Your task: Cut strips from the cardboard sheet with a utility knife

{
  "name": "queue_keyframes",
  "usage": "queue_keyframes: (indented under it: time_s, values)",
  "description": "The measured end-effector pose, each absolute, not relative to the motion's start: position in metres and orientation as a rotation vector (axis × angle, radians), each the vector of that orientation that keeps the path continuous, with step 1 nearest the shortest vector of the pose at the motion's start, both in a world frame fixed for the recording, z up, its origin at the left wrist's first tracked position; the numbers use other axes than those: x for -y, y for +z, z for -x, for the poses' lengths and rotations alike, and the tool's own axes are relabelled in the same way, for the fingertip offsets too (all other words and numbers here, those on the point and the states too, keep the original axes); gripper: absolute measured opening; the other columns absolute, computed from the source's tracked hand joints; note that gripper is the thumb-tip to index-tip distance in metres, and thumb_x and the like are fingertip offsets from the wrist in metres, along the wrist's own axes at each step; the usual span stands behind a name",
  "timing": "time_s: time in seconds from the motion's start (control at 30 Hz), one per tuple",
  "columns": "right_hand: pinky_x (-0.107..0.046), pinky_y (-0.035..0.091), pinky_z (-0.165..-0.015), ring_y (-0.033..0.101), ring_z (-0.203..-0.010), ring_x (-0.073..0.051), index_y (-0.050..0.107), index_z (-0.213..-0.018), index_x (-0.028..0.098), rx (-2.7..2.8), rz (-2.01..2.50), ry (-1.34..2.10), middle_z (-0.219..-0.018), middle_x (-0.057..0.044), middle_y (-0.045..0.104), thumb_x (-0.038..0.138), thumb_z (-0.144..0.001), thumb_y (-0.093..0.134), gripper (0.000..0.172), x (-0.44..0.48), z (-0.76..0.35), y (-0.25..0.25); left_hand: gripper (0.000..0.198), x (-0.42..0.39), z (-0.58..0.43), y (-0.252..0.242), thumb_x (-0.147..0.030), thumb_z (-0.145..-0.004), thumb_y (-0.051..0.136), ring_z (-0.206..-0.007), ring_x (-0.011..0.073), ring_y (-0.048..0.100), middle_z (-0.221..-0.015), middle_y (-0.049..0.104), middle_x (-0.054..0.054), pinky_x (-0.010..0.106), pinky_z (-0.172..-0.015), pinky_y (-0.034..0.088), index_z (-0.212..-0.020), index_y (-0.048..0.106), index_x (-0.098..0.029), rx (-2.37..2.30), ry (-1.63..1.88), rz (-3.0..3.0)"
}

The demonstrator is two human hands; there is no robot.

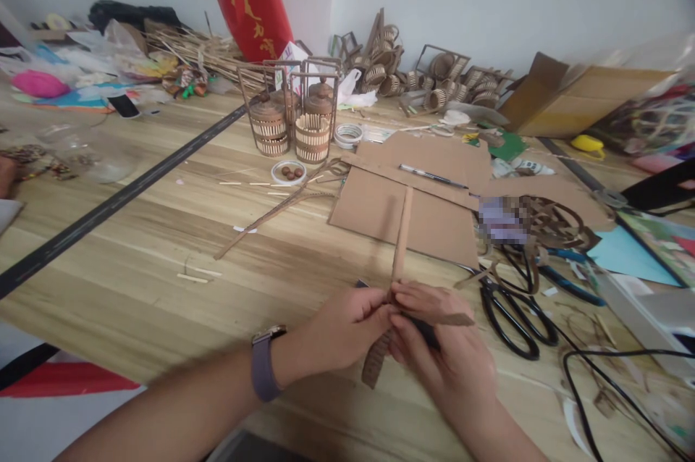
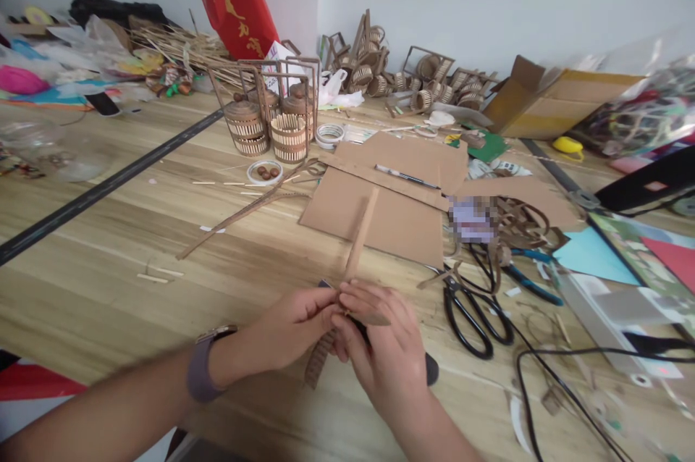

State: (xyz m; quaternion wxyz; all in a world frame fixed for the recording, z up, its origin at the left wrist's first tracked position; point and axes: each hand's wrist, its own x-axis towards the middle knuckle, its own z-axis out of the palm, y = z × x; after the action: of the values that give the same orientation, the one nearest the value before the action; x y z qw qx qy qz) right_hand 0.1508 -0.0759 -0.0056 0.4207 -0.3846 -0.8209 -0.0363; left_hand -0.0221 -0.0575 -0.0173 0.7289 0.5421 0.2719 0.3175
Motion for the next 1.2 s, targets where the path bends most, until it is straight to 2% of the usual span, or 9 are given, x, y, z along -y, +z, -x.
queue_keyframes:
  time_s: [0.33, 0.47, 0.57, 0.67, 0.77, 0.87, 0.97, 1.03, 1.2]
  values:
    - [-0.037, 0.051, -0.082, 0.075, -0.086, -0.019, 0.067, -0.102, 0.027, 2.068, 0.981, -0.111, -0.095, -0.002, 0.080, 0.018, -0.092, 0.059, 0.015, 0.078, -0.153, -0.003, 0.040, 0.063, 0.023, -0.013, -0.049, -0.099, 0.046, -0.063, 0.0125, 0.063, -0.068, 0.066, 0.003, 0.022, -0.063, 0.051, -0.082, 0.059, -0.015, -0.701, 0.698, -1.331]
    - [-0.032, 0.056, -0.070, 0.074, -0.078, -0.019, 0.070, -0.090, 0.027, 1.909, 1.150, 0.054, -0.085, -0.001, 0.079, 0.025, -0.095, 0.058, 0.013, 0.079, -0.152, -0.002, 0.034, 0.062, 0.025, -0.017, -0.041, -0.099, 0.045, -0.058, 0.0114, 0.061, -0.070, 0.070, 0.005, 0.020, -0.057, 0.048, -0.085, 0.062, -0.014, -0.713, 0.647, -1.410]
    - [-0.025, 0.057, -0.057, 0.074, -0.068, -0.017, 0.071, -0.087, 0.026, 1.749, 1.245, 0.285, -0.078, 0.000, 0.078, 0.028, -0.096, 0.057, 0.016, 0.080, -0.152, -0.002, 0.031, 0.061, 0.026, -0.018, -0.036, -0.099, 0.044, -0.060, 0.0114, 0.062, -0.075, 0.073, 0.007, 0.021, -0.059, 0.049, -0.096, 0.065, -0.013, -0.668, 0.608, -1.463]
    - [-0.022, 0.057, -0.054, 0.074, -0.064, -0.016, 0.070, -0.088, 0.024, 1.688, 1.229, 0.407, -0.077, 0.000, 0.078, 0.027, -0.097, 0.057, 0.016, 0.081, -0.152, -0.001, 0.030, 0.059, 0.028, -0.016, -0.032, -0.098, 0.045, -0.063, 0.0123, 0.062, -0.075, 0.072, 0.008, 0.021, -0.061, 0.050, -0.103, 0.067, -0.012, -0.673, 0.583, -1.518]
    - [-0.025, 0.059, -0.062, 0.075, -0.072, -0.017, 0.070, -0.090, 0.026, 1.739, 1.219, 0.297, -0.081, -0.001, 0.079, 0.026, -0.096, 0.057, 0.014, 0.083, -0.152, -0.002, 0.030, 0.059, 0.028, -0.013, -0.038, -0.097, 0.048, -0.067, 0.0132, 0.063, -0.076, 0.070, 0.006, 0.023, -0.065, 0.051, -0.098, 0.065, -0.013, -0.711, 0.604, -1.425]
    - [-0.031, 0.059, -0.073, 0.074, -0.083, -0.019, 0.069, -0.094, 0.026, 1.871, 1.128, 0.166, -0.087, -0.003, 0.078, 0.024, -0.094, 0.060, 0.010, 0.083, -0.151, -0.003, 0.042, 0.059, 0.026, -0.015, -0.053, -0.097, 0.051, -0.073, 0.0138, 0.063, -0.082, 0.066, 0.005, 0.024, -0.067, 0.052, -0.100, 0.062, -0.013, -0.682, 0.662, -1.306]
    - [-0.034, 0.058, -0.075, 0.074, -0.086, -0.020, 0.066, -0.101, 0.026, 1.998, 1.033, 0.049, -0.092, -0.004, 0.078, 0.021, -0.092, 0.061, 0.011, 0.080, -0.150, -0.004, 0.050, 0.057, 0.025, -0.018, -0.062, -0.096, 0.048, -0.070, 0.0126, 0.060, -0.080, 0.062, 0.003, 0.022, -0.065, 0.049, -0.096, 0.061, -0.013, -0.660, 0.714, -1.320]
    - [-0.035, 0.057, -0.075, 0.074, -0.088, -0.021, 0.064, -0.104, 0.025, 2.048, 1.013, -0.037, -0.096, -0.005, 0.078, 0.021, -0.093, 0.061, 0.012, 0.076, -0.150, -0.005, 0.047, 0.056, 0.025, -0.018, -0.058, -0.097, 0.047, -0.068, 0.0124, 0.059, -0.078, 0.061, 0.002, 0.022, -0.064, 0.048, -0.094, 0.061, -0.013, -0.673, 0.729, -1.340]
    - [-0.037, 0.052, -0.082, 0.074, -0.091, -0.020, 0.063, -0.101, 0.024, 2.094, 0.984, -0.158, -0.095, -0.004, 0.079, 0.018, -0.096, 0.056, 0.011, 0.074, -0.150, -0.007, 0.029, 0.056, 0.025, -0.015, -0.034, -0.098, 0.045, -0.067, 0.0123, 0.060, -0.073, 0.063, 0.001, 0.020, -0.062, 0.045, -0.083, 0.060, -0.014, -0.779, 0.716, -1.428]
